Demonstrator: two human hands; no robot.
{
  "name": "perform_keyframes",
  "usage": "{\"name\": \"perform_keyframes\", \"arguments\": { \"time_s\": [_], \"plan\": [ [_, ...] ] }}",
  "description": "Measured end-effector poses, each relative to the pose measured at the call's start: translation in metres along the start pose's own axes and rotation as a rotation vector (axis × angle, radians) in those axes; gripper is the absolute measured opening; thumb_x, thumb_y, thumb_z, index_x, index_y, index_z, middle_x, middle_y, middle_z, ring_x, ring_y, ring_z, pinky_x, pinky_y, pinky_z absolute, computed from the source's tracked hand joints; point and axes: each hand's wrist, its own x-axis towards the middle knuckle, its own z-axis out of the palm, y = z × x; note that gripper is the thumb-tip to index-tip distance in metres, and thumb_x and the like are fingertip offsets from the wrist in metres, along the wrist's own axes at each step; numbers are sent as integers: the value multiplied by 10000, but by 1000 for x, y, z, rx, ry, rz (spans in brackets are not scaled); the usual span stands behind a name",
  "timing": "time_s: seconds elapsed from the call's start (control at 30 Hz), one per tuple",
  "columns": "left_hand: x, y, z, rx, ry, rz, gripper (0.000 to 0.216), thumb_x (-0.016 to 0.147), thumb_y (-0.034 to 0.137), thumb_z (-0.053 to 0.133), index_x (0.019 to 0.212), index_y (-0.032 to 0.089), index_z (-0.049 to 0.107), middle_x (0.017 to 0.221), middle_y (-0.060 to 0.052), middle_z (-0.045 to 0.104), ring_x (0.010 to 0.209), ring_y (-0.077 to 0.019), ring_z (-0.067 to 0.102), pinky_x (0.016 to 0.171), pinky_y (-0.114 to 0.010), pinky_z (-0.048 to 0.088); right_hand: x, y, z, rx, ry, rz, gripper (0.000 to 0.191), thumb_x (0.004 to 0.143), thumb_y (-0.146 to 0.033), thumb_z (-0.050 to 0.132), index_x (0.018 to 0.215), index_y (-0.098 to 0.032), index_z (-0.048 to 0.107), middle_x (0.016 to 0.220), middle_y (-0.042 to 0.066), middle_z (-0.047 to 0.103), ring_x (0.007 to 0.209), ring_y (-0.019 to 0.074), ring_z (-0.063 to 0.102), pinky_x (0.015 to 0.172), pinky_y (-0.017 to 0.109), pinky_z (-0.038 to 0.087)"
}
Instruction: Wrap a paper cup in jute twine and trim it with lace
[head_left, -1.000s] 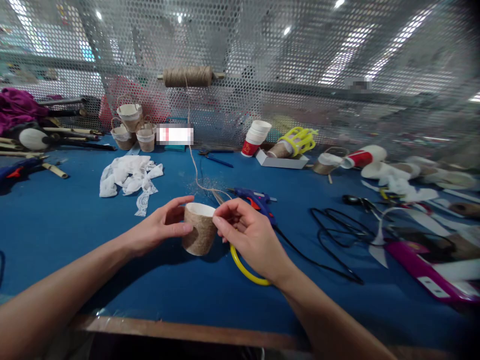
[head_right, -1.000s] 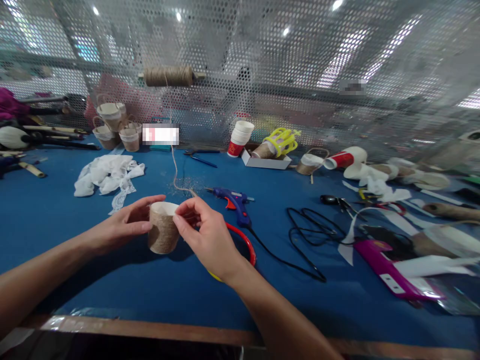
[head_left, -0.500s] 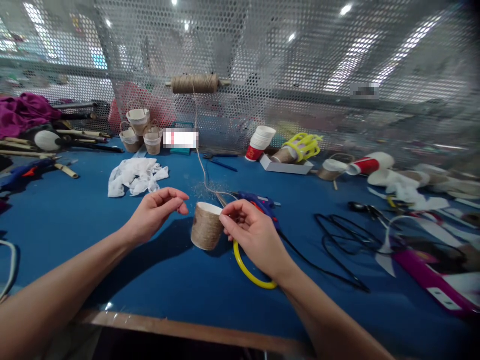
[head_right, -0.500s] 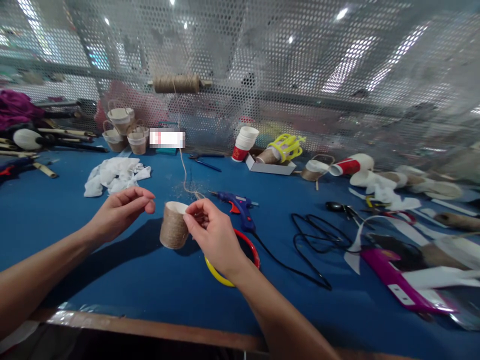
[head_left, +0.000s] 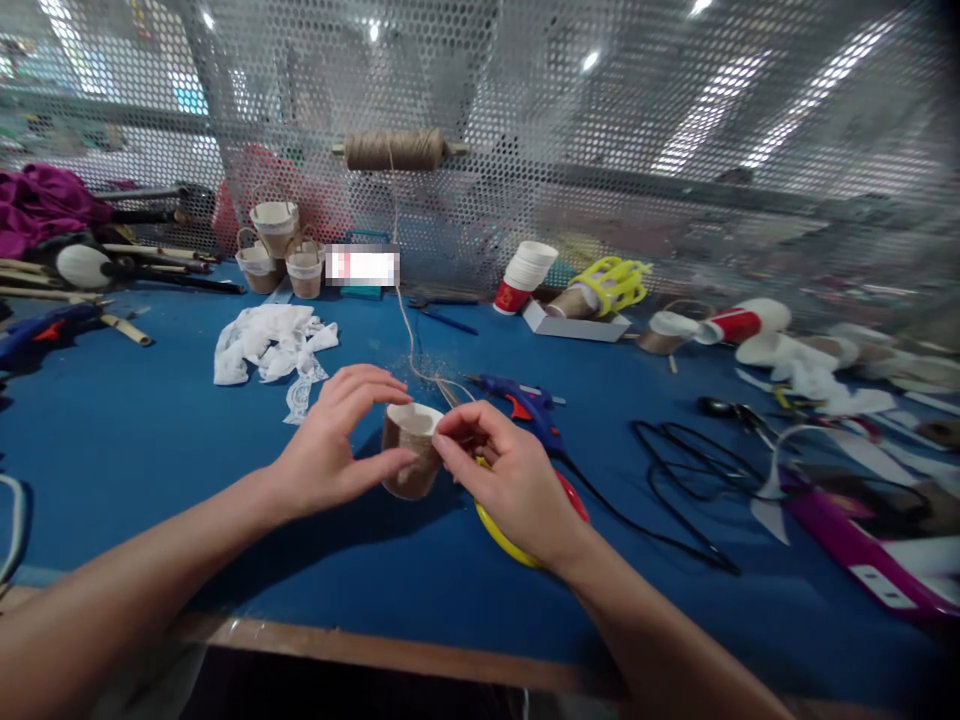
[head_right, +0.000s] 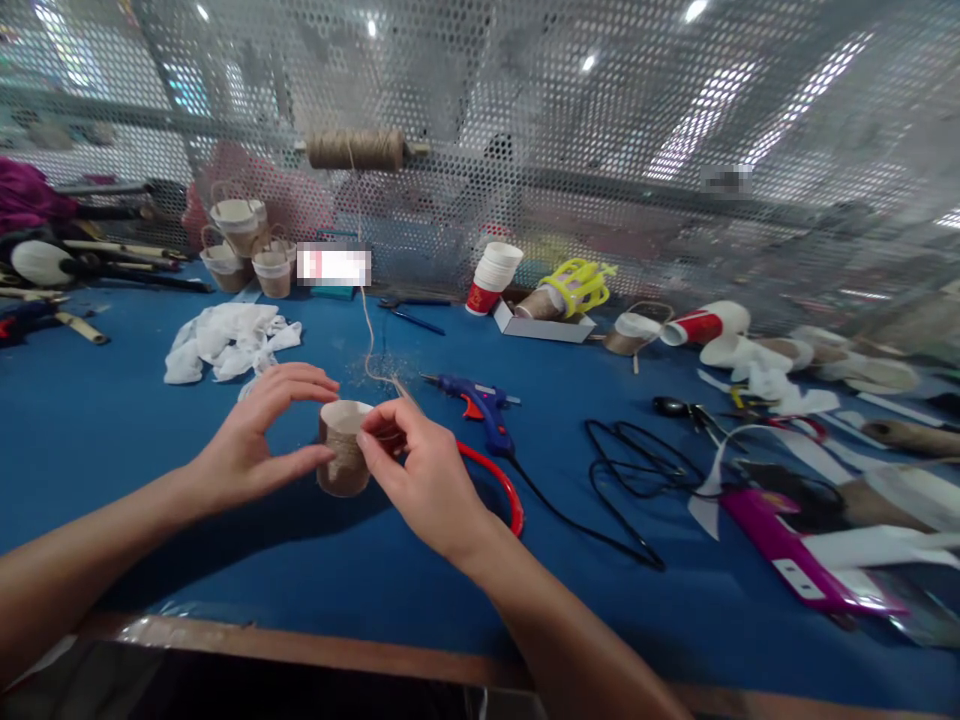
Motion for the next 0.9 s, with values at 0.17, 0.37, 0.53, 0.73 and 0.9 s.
{"name": "perform_keyframes", "arguments": {
  "time_s": [0.17, 0.37, 0.53, 0.73, 0.9],
  "plan": [
    [-2, 5, 10, 93, -85, 75, 146, 752, 223, 606, 897, 202, 592, 992, -82, 642, 1129, -260, 463, 968, -441, 333, -2, -4, 2, -82, -23, -69, 9, 822, -204, 520, 827, -211, 521, 766, 7, 600, 657, 117, 570, 586, 239, 474],
    [-3, 7, 11, 57, -88, 43, 38, 757, 159, 560, 745, 195, 563, 912, -79, 642, 1100, -257, 483, 952, -443, 350, -4, -6, 4, -131, -40, -115, 18, 834, -215, 517, 841, -210, 533, 784, 14, 616, 693, 132, 586, 618, 256, 480],
    [-4, 6, 10, -74, -74, -50, 69, 756, 152, 546, 702, 194, 543, 899, -76, 628, 1069, -248, 499, 931, -435, 370, -5, -6, 5, -160, -1, -168, 157, 815, -203, 534, 971, -212, 531, 932, 38, 602, 646, 111, 545, 586, 255, 477],
    [-4, -7, 5, -255, -41, -230, 54, 772, 198, 555, 718, 193, 548, 909, -60, 609, 1090, -225, 485, 983, -426, 313, -4, -3, 4, -140, 87, -192, 212, 800, -161, 517, 1003, -219, 501, 1071, 60, 530, 579, 79, 491, 500, 237, 451],
    [-3, -7, 2, -448, -86, -364, 93, 783, 248, 565, 721, 180, 572, 939, -58, 605, 1133, -225, 463, 1010, -411, 268, 2, 1, 0, -220, 116, -131, 77, 811, -174, 515, 879, -186, 549, 916, 52, 565, 657, 120, 520, 599, 273, 475]
  ]
}}
